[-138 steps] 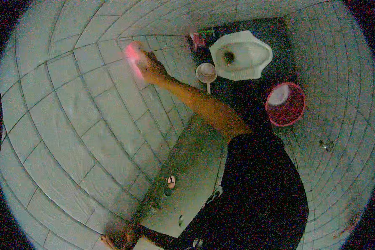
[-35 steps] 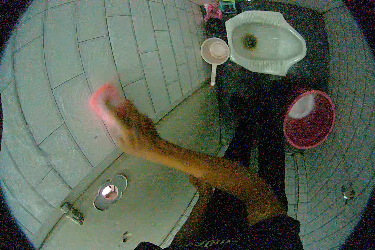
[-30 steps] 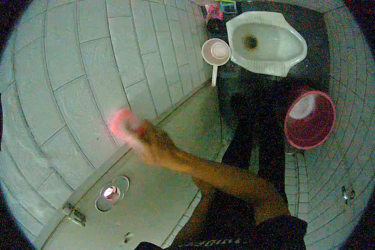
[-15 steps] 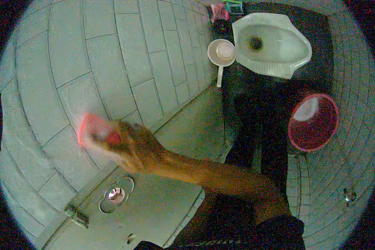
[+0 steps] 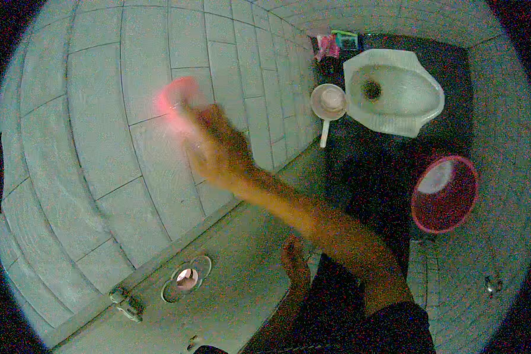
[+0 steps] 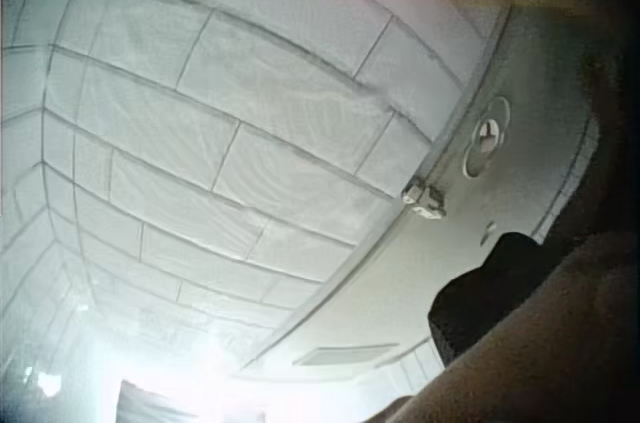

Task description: The person cleans a tiled wall using a pink sponge and soapy water from a bucket.

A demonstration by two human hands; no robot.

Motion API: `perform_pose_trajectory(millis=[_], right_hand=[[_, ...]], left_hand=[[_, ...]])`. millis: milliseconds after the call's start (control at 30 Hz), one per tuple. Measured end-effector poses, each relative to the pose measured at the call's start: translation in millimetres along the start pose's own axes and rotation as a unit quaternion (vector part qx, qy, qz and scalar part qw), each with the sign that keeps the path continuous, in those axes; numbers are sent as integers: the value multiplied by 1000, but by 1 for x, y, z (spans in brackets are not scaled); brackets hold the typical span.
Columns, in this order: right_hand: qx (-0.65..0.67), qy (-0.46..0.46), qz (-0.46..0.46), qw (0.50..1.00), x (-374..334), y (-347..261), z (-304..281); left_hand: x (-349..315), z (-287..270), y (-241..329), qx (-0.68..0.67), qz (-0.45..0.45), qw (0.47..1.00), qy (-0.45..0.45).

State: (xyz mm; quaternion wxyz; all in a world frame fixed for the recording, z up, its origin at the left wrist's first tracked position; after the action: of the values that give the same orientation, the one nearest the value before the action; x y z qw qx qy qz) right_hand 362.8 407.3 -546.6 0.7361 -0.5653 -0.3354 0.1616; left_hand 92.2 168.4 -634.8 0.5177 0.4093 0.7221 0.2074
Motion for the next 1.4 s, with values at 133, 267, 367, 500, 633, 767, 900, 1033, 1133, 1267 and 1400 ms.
perform_pose_trajectory(millis=[133, 267, 367, 500, 633, 767, 900, 1033, 1133, 1267, 1400], right_hand=[[49, -67, -125, 989, -14, -56, 3], [-14, -122, -63, 990, -78, 6, -5], [-37, -136, 142, 980, -110, 60, -20], [-73, -127, 225, 963, -167, 104, -52], [-106, -81, 302, 944, -198, 100, -130], [-212, 14, 339, 916, -223, 79, -210], [-175, 78, 464, 865, -251, 74, -289], [-259, 70, 428, 863, -285, 93, -337], [-193, 138, 518, 822, -261, 66, -339], [-210, 66, 501, 837, -273, 29, -366], [-260, -6, 495, 829, -292, 5, -399]], left_hand=[[6, -2, -10, 11, -31, 999, -31], [16, 40, 28, 32, 14, 998, -56], [20, 49, 3, 48, -50, 995, -68], [31, 54, -22, 159, 7, 982, -101], [46, 90, -52, 109, -16, 986, -128], [53, 134, -61, 96, -87, 987, -96], [44, 163, -59, 90, -81, 981, -154], [54, 180, -61, 137, -31, 972, -191], [59, 179, -72, 122, -36, 963, -236], [46, 184, -73, 121, -40, 950, -286], [42, 227, -65, 191, 62, 906, -374]])
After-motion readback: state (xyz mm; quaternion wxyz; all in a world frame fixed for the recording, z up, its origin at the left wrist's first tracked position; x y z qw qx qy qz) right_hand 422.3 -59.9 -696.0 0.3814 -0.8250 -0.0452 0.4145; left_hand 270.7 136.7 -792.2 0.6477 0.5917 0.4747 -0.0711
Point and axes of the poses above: each hand's wrist, its own x-axis towards the middle knuckle, its own z-axis out of the palm, y = z × x, the point moved 3 cm from there along x, towards the middle knuckle, and after that the axes turned 8 degrees about -z, right-handed, at the moved point
